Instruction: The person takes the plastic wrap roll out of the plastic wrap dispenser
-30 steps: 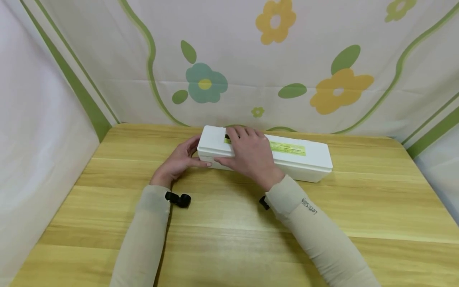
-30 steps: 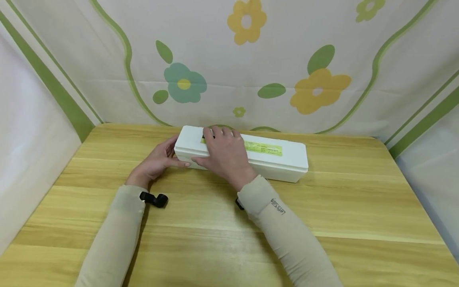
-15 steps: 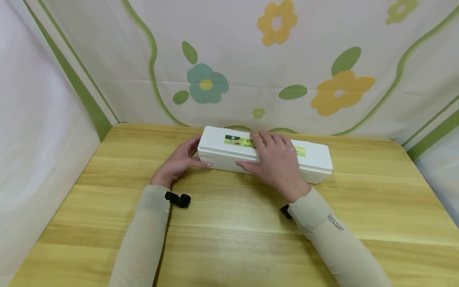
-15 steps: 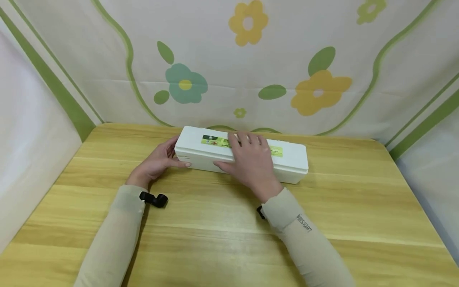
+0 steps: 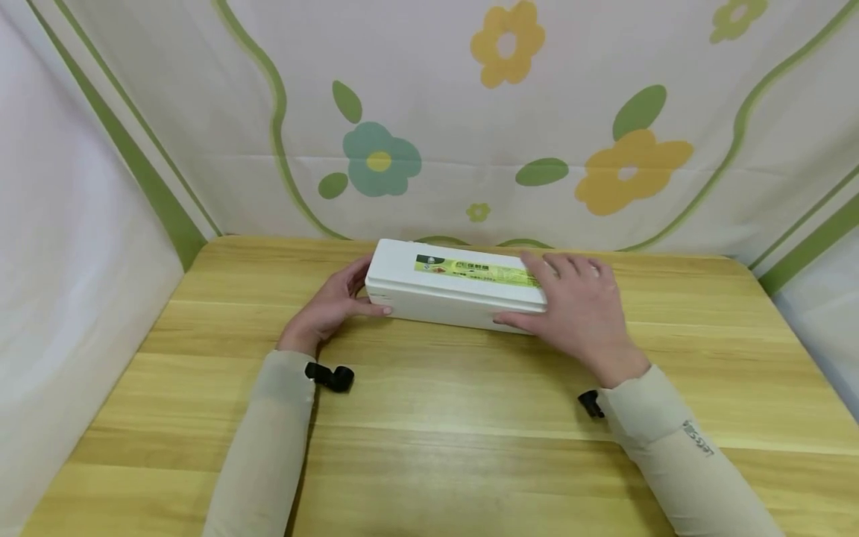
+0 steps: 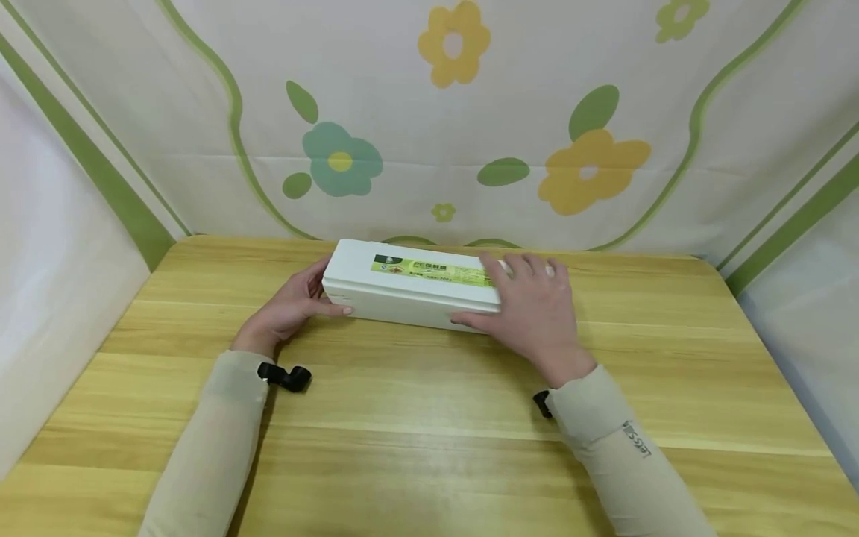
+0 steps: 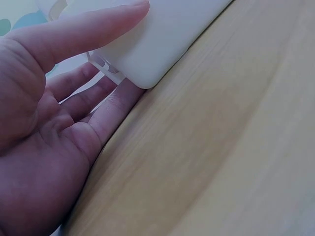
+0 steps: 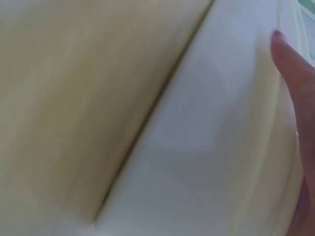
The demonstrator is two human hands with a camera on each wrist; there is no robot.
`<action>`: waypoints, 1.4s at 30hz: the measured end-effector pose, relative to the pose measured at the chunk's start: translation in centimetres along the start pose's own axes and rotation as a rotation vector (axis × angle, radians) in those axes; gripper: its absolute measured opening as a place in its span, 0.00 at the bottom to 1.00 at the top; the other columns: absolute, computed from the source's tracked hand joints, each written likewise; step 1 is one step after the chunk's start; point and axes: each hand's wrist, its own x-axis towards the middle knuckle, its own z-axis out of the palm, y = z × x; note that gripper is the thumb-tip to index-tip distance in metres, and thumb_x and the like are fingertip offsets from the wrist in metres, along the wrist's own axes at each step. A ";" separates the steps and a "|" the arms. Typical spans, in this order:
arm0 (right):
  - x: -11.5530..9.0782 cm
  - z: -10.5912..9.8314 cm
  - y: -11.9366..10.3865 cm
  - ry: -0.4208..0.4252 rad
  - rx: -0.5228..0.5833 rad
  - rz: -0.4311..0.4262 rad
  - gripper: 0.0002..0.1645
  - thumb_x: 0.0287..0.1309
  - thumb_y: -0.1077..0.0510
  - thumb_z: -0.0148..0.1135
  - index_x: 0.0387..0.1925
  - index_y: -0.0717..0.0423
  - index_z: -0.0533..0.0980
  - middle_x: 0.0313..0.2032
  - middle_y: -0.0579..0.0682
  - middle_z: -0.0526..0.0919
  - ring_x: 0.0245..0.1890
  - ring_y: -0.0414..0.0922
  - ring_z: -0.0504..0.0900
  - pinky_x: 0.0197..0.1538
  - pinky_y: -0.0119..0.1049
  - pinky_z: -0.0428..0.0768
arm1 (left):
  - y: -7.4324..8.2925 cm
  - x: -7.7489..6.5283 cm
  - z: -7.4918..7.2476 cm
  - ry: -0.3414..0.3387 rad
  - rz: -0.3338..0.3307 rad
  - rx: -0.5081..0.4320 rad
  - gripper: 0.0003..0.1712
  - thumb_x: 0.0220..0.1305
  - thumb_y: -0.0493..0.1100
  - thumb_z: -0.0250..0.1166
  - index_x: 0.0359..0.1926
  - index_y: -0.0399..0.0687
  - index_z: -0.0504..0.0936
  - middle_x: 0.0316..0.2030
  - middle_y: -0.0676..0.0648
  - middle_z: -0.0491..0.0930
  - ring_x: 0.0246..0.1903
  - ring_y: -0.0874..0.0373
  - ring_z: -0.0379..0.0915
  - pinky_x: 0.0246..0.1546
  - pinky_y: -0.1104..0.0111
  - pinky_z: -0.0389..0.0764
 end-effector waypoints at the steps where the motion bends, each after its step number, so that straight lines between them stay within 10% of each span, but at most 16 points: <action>1: -0.1 -0.3 0.3 -0.027 0.008 0.013 0.66 0.40 0.11 0.71 0.74 0.42 0.73 0.64 0.55 0.84 0.66 0.60 0.80 0.65 0.65 0.75 | 0.0 0.0 0.0 0.000 0.001 0.002 0.57 0.56 0.31 0.82 0.82 0.52 0.65 0.81 0.49 0.64 0.83 0.52 0.54 0.80 0.47 0.65; 16: -2.0 -1.9 4.1 -0.207 0.201 0.024 0.72 0.45 0.28 0.84 0.84 0.50 0.59 0.74 0.64 0.73 0.71 0.65 0.72 0.74 0.67 0.68 | -0.1 0.0 0.2 -0.007 0.008 0.002 0.56 0.56 0.30 0.81 0.83 0.52 0.64 0.81 0.48 0.64 0.83 0.51 0.54 0.80 0.47 0.67; 42: -0.9 0.4 5.4 -0.033 0.207 -0.167 0.70 0.37 0.35 0.91 0.78 0.56 0.67 0.63 0.67 0.80 0.62 0.67 0.79 0.69 0.66 0.73 | 0.5 -0.1 -0.4 -0.015 0.036 0.063 0.63 0.55 0.29 0.82 0.85 0.59 0.60 0.82 0.50 0.62 0.80 0.49 0.56 0.75 0.48 0.73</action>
